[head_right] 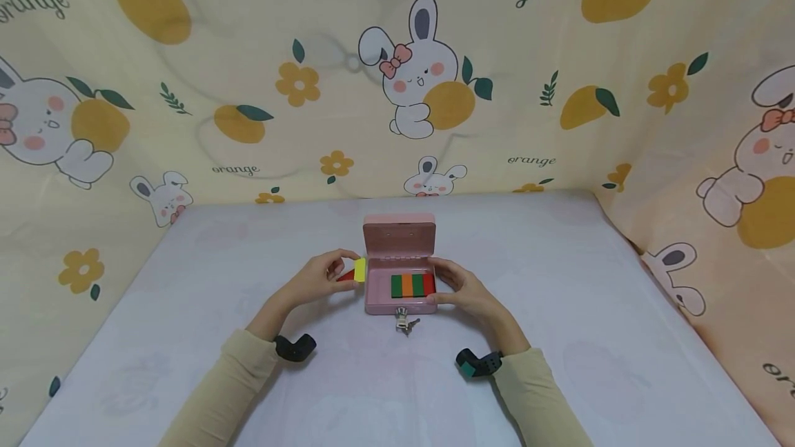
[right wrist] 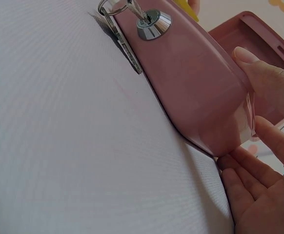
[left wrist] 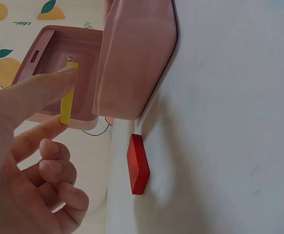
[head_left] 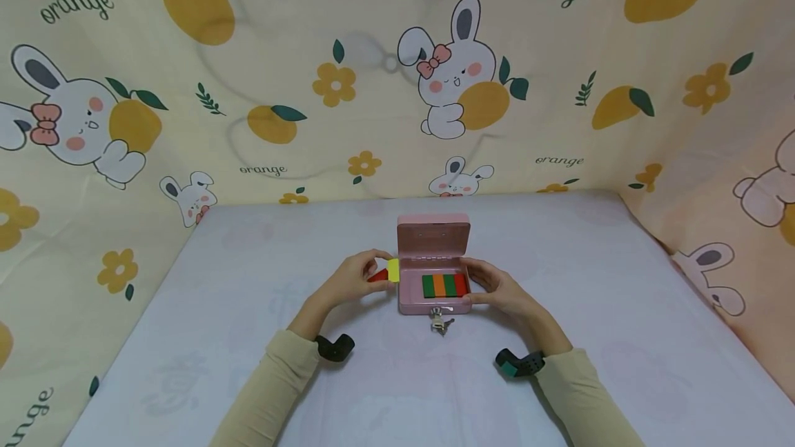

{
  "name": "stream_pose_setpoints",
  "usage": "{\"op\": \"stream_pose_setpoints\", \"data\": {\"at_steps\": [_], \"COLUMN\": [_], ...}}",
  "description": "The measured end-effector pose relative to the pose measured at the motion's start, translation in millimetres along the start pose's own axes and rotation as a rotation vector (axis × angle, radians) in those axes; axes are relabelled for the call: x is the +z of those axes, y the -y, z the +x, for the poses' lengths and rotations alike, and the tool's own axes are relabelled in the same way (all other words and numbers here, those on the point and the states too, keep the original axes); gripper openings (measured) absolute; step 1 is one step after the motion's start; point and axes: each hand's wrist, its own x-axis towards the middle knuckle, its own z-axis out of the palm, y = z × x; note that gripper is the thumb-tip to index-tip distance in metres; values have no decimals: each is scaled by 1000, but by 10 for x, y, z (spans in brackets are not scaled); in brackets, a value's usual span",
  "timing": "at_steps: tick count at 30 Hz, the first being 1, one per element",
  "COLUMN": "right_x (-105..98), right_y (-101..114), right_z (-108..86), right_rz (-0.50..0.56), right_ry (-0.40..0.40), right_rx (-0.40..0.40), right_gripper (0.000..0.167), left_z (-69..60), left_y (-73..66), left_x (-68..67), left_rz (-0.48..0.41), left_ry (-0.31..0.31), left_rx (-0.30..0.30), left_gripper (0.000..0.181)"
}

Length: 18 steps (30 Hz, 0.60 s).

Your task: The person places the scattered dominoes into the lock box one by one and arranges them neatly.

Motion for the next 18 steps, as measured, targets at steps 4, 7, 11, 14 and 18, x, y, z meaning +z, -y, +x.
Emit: {"op": "stream_pose_setpoints", "data": {"at_steps": [4,7,11,14,18], "right_x": [-4,-8,-10,-5,2], "right_y": [-2,-3,-6,-7,-9], "right_z": [-4,-3,-3,-3,-2], "right_rz": [-4,-7,0,-6,-11], "right_ry": [1,6,9,3,1], "right_rx": [-1,-9,-16,2,10], "right_gripper": [76,75,75,77,77], "left_z": [-6,-5,-4,-4,-4], "left_y": [-12,-17,-22,-26,-34], "left_x": [13,24,43,58,74], "left_rz": [-7,-12,-18,-17,-17], "left_ry": [6,8,12,13,14], "left_rx": [17,24,19,26,28], "left_gripper": [49,49,49,49,49]}}
